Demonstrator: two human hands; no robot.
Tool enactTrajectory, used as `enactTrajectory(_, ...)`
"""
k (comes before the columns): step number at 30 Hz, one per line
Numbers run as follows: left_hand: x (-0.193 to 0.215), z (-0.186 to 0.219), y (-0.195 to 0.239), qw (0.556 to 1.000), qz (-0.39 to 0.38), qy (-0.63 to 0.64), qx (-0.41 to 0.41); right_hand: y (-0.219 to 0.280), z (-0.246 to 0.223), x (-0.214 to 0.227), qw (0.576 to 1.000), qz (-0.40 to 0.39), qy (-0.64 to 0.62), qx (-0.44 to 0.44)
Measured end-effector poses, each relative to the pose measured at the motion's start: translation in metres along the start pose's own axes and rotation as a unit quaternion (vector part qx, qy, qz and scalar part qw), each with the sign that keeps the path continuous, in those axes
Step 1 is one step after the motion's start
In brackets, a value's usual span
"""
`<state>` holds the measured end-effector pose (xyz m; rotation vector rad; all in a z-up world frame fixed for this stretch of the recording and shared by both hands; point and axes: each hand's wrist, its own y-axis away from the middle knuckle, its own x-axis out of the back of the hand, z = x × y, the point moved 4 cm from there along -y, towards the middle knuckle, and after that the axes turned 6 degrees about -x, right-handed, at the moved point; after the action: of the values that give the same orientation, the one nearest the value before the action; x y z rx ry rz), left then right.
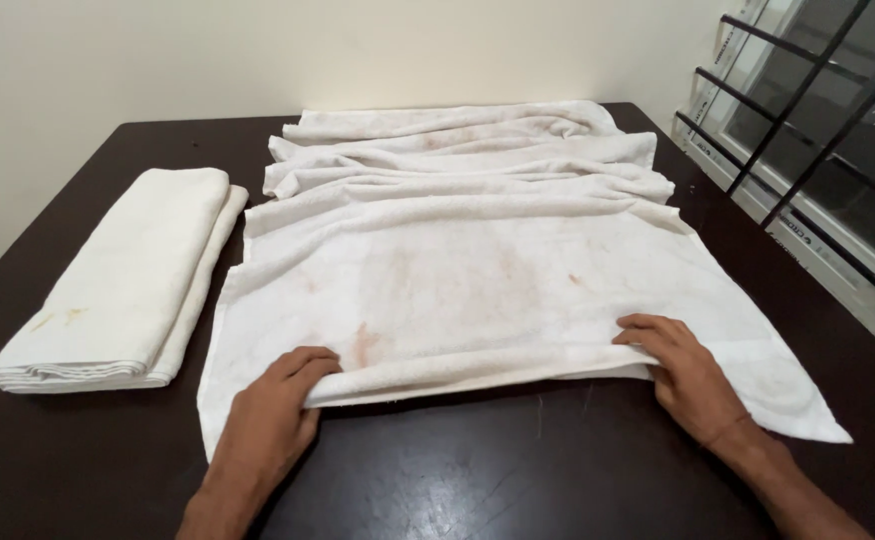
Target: Unfolding and smoothing out white towels on a dark wooden table.
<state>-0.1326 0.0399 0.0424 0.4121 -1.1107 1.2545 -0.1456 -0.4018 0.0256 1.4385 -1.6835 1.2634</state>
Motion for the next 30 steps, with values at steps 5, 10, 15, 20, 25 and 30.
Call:
enactTrajectory(5, -0.001, -0.009, -0.001, 0.996, 0.007, -0.085, -0.022, -0.003, 0.02, -0.001, 0.999, 0.0, 0.03, -0.01)
enactTrajectory(10, -0.001, -0.016, -0.004, 0.995, 0.008, -0.095, -0.026, -0.011, 0.019, 0.002, 0.998, -0.013, 0.063, -0.007)
enactTrajectory(15, -0.003, -0.015, -0.002, 0.997, -0.038, -0.069, 0.0, -0.012, 0.02, 0.001, 0.983, -0.09, 0.125, -0.101)
enactTrajectory(20, -0.001, -0.014, 0.0, 0.997, -0.033, -0.069, 0.005, -0.009, 0.026, -0.003, 0.991, -0.053, 0.1, -0.071)
enactTrajectory(25, -0.002, -0.013, 0.0, 0.998, -0.029, -0.058, 0.02, -0.006, 0.02, 0.003, 0.99, -0.059, 0.101, -0.074)
enactTrajectory(30, 0.003, -0.009, 0.002, 0.998, -0.001, -0.053, -0.017, -0.002, 0.033, 0.001, 0.993, -0.043, 0.099, -0.042)
